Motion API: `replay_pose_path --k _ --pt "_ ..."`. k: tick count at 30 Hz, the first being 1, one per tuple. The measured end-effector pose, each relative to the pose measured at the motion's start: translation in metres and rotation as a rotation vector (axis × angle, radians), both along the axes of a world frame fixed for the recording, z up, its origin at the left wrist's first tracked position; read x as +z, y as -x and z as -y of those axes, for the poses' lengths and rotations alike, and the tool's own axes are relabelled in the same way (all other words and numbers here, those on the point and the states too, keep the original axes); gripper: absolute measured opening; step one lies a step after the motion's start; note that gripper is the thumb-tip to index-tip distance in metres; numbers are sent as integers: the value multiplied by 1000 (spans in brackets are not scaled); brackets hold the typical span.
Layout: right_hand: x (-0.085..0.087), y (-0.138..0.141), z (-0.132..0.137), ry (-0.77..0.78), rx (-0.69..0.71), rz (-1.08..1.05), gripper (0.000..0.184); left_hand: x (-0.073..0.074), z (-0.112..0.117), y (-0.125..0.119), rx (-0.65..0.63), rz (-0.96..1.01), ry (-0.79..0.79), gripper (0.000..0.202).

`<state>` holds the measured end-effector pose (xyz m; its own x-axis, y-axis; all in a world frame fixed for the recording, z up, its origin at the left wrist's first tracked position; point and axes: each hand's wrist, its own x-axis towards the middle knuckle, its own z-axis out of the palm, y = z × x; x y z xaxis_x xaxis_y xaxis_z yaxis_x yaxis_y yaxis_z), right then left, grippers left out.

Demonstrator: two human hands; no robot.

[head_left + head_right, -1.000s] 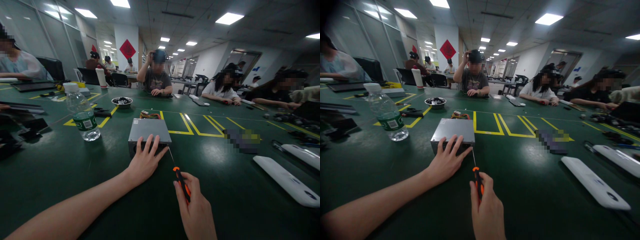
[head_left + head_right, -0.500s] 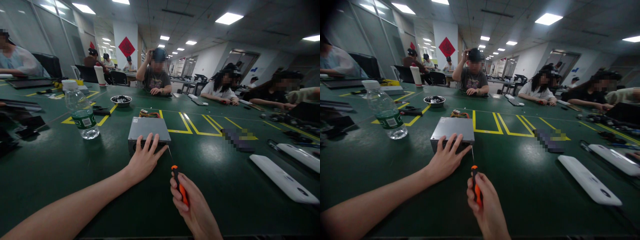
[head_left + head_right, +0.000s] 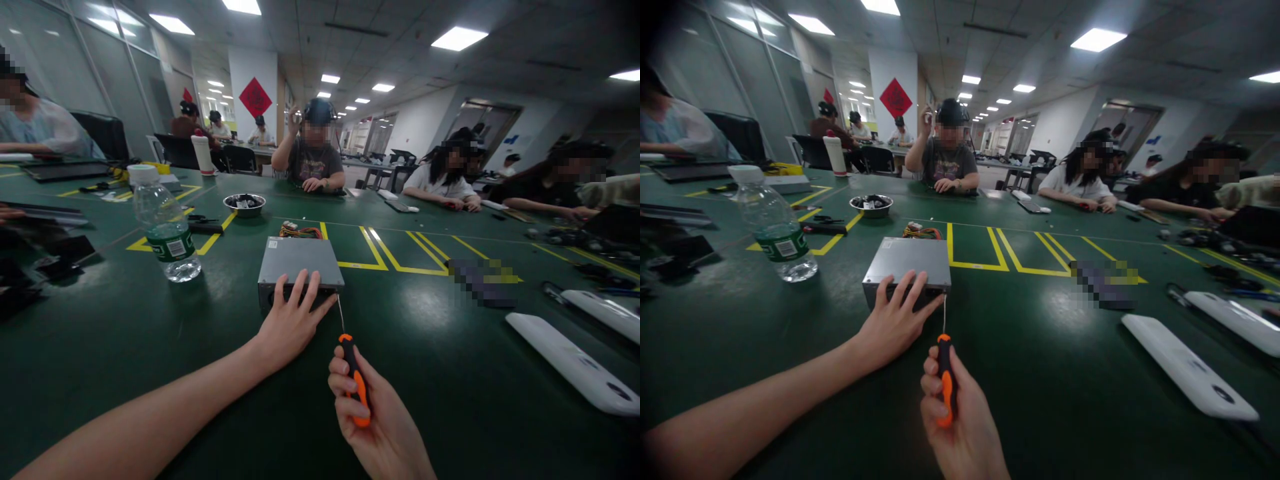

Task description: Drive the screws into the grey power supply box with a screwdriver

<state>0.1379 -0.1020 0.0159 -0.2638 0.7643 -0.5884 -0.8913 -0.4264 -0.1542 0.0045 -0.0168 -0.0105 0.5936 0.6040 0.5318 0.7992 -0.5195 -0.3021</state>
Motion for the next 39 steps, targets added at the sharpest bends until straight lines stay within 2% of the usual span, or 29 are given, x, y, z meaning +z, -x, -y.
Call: replay_pose_path --k 3,8,11,13,16,18,25,31,36,39 --pt "-1 3 0 -34 -4 68 20 0 0 0 3 -2 6 59" --pt "-5 -3 0 -95 -41 -52 19 0 0 -1 9 -5 15 58" --pt "-7 -6 0 -164 -18 -76 12 0 0 -1 9 0 4 56" --pt "-6 -5 0 -145 -7 -56 10 -1 -1 -1 6 5 2 56" --pt "-5 0 -2 -61 -18 -18 18 -1 -1 -1 7 12 -1 57" --pt "-4 2 -2 -60 -26 6 21 0 0 -1 3 8 6 57" --pt "-8 -2 -2 -130 -29 -58 7 1 0 -1 -3 14 8 56" --pt "-10 1 1 -173 15 6 10 -1 0 0 5 10 -1 54" --pt "-10 0 9 -247 -27 61 15 0 0 0 7 -6 5 53" --pt "-9 -4 15 -304 -6 109 16 0 0 0 4 -6 17 55"
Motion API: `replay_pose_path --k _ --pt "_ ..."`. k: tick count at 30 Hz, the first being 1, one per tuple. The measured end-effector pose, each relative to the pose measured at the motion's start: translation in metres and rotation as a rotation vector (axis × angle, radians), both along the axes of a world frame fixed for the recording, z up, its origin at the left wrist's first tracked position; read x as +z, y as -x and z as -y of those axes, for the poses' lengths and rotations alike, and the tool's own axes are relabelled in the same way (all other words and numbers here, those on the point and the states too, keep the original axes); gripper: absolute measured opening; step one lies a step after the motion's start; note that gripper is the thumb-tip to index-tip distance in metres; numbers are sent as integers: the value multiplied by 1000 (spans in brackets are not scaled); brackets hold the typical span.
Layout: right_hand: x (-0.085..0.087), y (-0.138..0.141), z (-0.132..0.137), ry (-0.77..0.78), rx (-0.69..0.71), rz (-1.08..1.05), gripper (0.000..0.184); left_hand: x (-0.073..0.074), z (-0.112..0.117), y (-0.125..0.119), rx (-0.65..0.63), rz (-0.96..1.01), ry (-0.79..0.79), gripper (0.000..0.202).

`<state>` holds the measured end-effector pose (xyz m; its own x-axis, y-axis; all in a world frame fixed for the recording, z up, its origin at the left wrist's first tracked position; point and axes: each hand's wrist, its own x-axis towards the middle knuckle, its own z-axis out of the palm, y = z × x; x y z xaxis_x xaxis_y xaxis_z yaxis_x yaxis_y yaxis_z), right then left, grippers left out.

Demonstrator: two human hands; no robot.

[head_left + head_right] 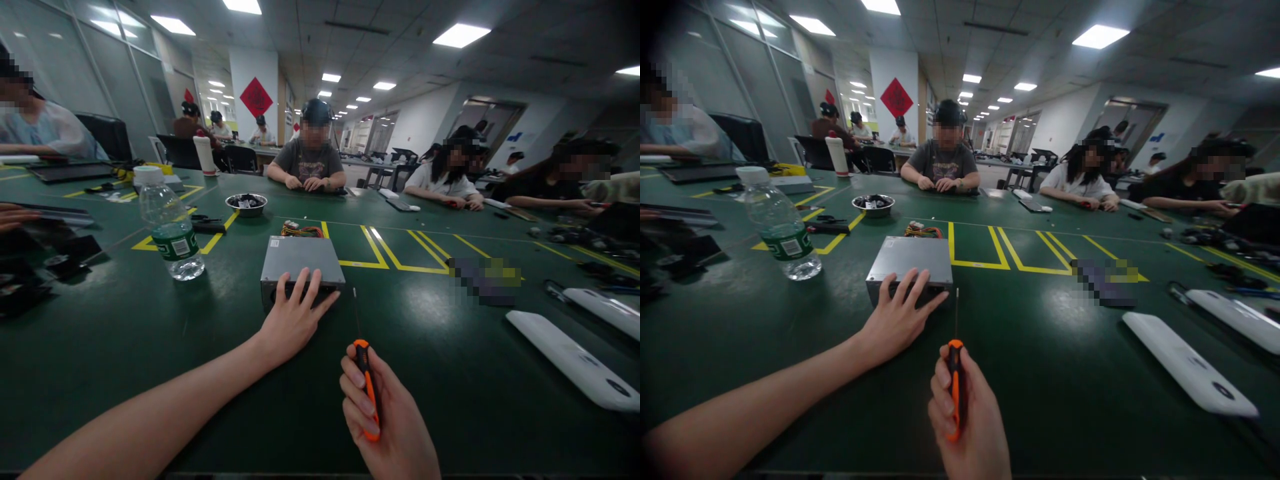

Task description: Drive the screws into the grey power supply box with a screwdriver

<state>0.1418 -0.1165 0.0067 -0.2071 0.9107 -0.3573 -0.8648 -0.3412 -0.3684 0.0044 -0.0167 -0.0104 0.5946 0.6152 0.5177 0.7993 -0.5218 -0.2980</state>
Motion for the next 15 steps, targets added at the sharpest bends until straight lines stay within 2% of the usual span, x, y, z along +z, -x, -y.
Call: replay_pose_path --k 6,15 --pt "3 -2 1 -51 27 58 15 -2 -1 3 -13 28 26 56" --pt "5 0 -3 -18 41 77 16 -1 -2 6 -55 46 40 57"
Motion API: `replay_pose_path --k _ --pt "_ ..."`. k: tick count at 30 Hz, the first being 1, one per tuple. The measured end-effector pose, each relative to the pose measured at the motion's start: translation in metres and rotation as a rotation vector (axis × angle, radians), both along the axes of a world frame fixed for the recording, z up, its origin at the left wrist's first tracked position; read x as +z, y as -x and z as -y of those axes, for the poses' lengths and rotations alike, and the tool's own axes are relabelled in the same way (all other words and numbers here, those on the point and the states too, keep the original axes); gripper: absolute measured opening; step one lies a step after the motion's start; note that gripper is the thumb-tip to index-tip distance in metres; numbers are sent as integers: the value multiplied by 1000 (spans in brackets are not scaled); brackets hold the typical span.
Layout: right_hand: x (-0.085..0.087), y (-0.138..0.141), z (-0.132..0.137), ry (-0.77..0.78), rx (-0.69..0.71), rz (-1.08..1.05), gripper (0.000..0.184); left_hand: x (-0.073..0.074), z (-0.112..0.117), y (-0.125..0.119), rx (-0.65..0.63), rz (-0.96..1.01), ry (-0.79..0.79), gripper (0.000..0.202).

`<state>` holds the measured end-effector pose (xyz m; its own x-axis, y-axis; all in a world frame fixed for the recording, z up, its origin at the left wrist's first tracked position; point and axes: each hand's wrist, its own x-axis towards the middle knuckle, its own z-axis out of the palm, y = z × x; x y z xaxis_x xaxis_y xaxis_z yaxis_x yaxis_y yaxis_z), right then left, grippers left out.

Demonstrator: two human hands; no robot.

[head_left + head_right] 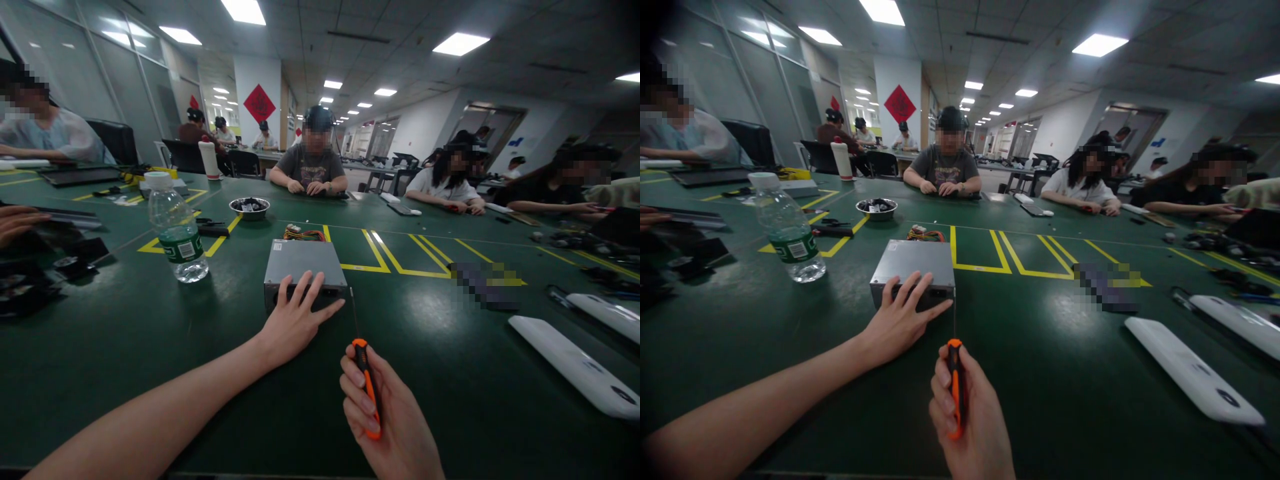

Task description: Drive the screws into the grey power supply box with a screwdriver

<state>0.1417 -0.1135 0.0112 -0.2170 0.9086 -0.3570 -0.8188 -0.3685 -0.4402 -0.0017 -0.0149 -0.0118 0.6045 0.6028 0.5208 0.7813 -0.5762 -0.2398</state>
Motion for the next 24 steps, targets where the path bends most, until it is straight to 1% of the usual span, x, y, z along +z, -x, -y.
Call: replay_pose_path --k 8,14,24 --pt "-7 -3 -6 -5 26 -26 17 0 0 -1 15 -10 -17 58" --pt "-8 -4 -8 -16 43 -20 22 0 0 -2 28 -21 -36 57" --pt "-14 -6 -9 -16 38 -15 23 -1 -1 -2 23 -16 -27 59"
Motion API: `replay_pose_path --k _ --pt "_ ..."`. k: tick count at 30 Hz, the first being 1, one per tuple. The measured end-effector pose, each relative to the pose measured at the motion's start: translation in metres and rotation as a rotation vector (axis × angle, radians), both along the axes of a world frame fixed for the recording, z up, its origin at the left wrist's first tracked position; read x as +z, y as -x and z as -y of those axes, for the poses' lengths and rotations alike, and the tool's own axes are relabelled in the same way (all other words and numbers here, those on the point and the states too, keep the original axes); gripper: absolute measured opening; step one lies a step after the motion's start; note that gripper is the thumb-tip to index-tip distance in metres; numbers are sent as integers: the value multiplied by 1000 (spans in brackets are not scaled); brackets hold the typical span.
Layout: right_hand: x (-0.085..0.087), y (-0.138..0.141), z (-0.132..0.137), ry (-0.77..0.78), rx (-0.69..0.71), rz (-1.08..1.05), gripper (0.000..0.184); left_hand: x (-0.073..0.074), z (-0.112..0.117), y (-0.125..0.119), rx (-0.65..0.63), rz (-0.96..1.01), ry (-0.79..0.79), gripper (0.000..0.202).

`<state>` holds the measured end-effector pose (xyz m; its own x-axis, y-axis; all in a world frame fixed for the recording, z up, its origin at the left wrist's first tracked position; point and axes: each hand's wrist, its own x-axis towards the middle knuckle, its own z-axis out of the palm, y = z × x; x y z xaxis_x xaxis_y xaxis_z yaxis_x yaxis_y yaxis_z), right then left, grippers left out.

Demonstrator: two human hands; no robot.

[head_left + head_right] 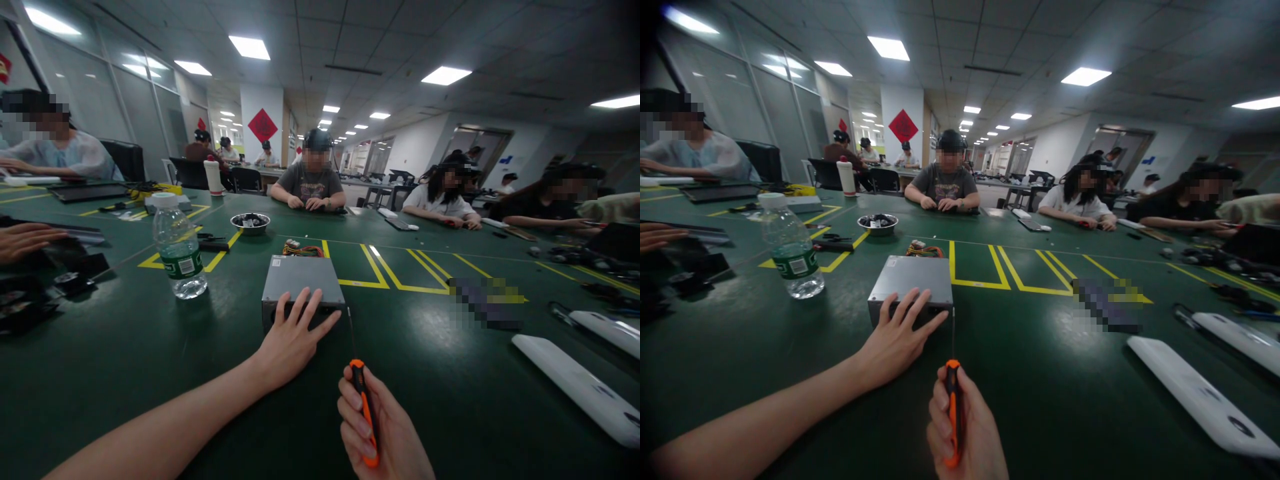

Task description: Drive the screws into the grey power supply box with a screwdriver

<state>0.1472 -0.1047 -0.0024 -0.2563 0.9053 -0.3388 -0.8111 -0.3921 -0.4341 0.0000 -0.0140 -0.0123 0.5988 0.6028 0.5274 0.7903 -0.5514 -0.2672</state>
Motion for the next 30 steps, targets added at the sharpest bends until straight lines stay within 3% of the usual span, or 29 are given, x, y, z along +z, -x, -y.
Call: replay_pose_path --k 9,16,20,30 --pt "-1 11 4 51 57 29 28 -3 -2 4 -25 35 17 44" --pt "5 20 4 180 64 17 19 3 2 7 -59 -14 70 51" --pt "10 23 1 238 62 -2 27 6 1 14 -92 -81 86 57" --pt "5 26 -5 180 48 -28 15 3 -2 22 -105 -97 71 54"
